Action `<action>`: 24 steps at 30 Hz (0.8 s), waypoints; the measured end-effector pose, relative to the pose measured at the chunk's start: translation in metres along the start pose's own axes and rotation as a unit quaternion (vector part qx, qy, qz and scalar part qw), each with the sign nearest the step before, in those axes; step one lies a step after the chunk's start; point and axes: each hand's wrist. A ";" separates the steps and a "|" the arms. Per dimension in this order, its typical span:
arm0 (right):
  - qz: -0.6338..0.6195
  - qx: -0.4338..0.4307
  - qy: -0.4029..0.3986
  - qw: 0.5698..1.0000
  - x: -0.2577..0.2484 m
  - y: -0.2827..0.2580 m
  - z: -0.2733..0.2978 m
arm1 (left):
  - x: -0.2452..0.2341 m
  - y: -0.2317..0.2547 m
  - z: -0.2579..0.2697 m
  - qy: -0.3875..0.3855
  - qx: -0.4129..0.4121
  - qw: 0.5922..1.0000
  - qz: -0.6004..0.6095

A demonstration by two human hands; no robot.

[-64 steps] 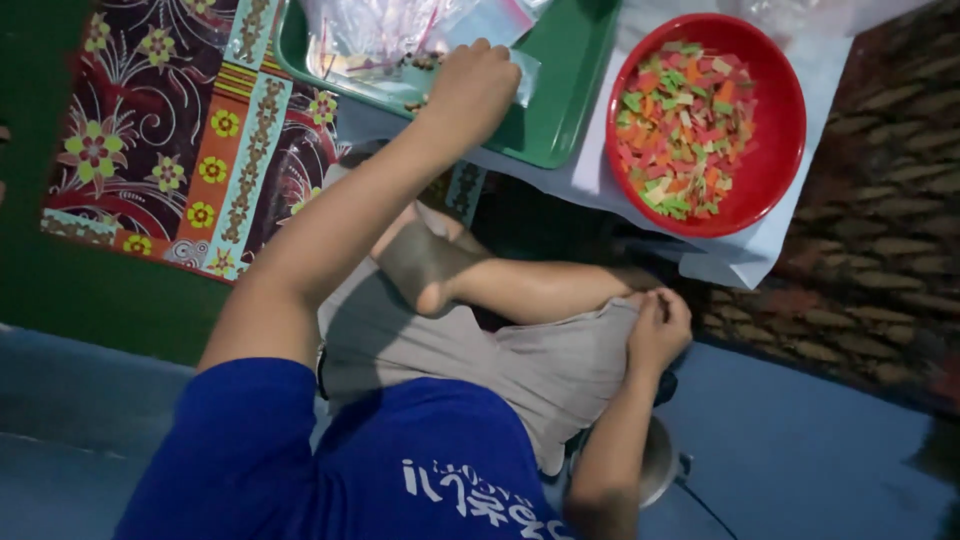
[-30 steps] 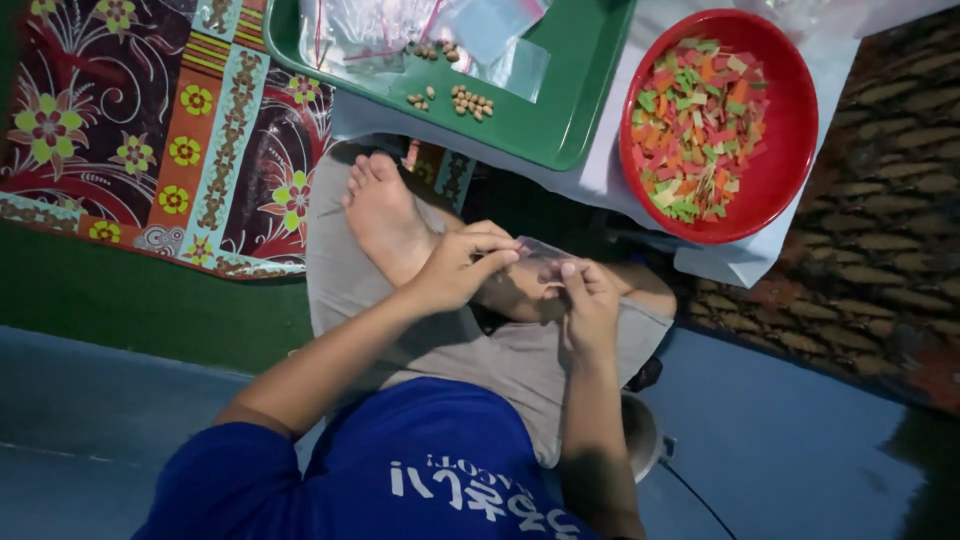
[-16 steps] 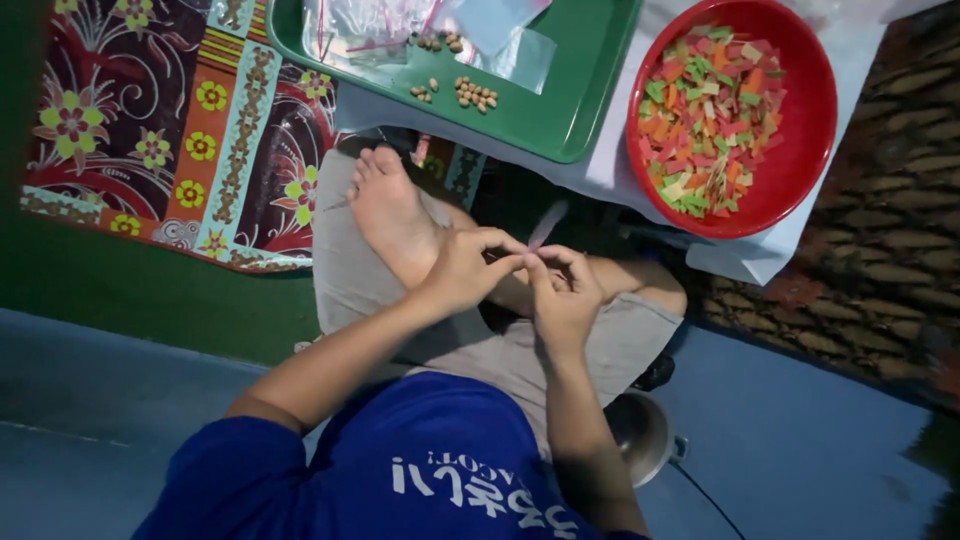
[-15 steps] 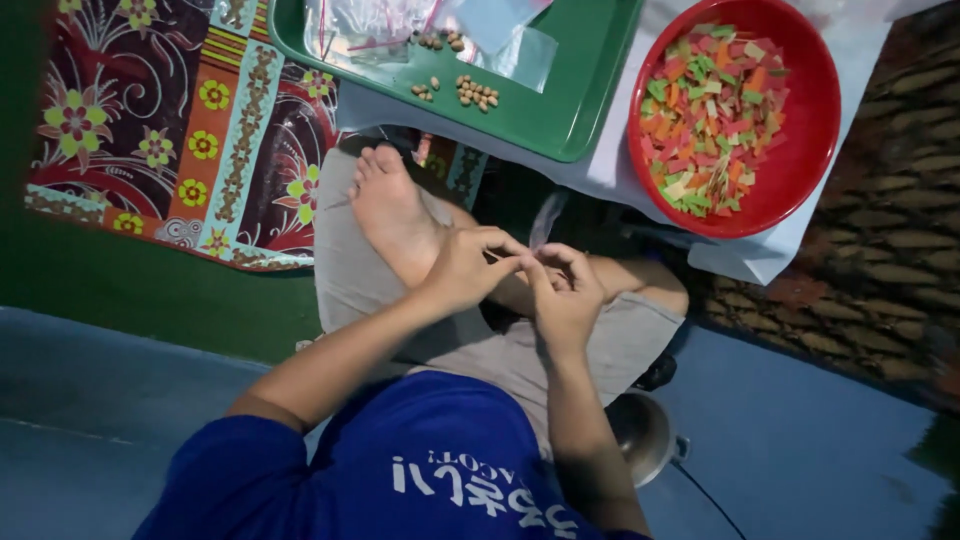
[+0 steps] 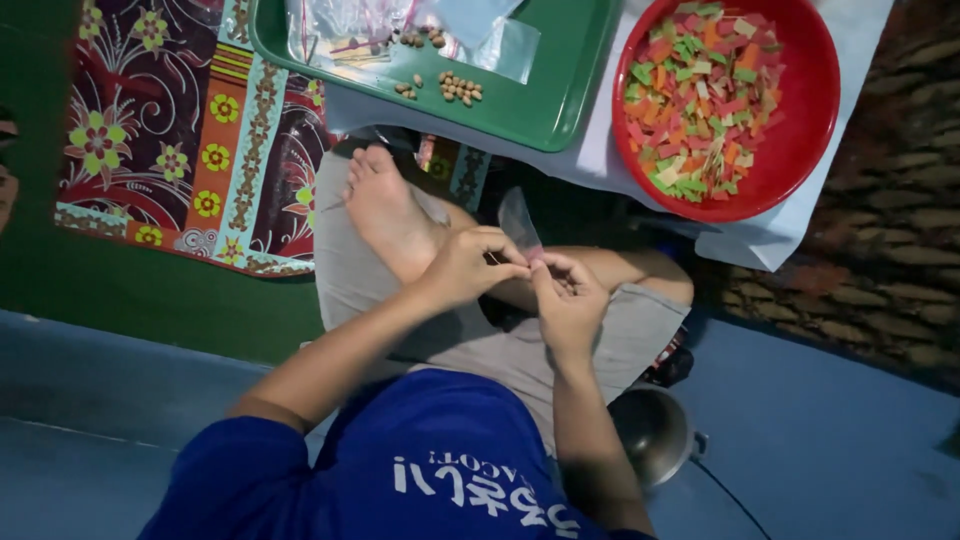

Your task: A person manually sorts and packages small snack items like crackers and peanuts into small plastic bags while sitting on the floor.

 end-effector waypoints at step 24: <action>0.232 -0.199 -0.110 0.946 -0.034 -0.029 -0.005 | 0.002 0.045 -0.004 -0.189 0.007 0.977 -0.094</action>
Point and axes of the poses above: each hand's wrist, its own z-axis away from the middle knuckle, its own x-axis out of the palm, y = z × x, and after that the axes turned 14 degrees about z, right-handed
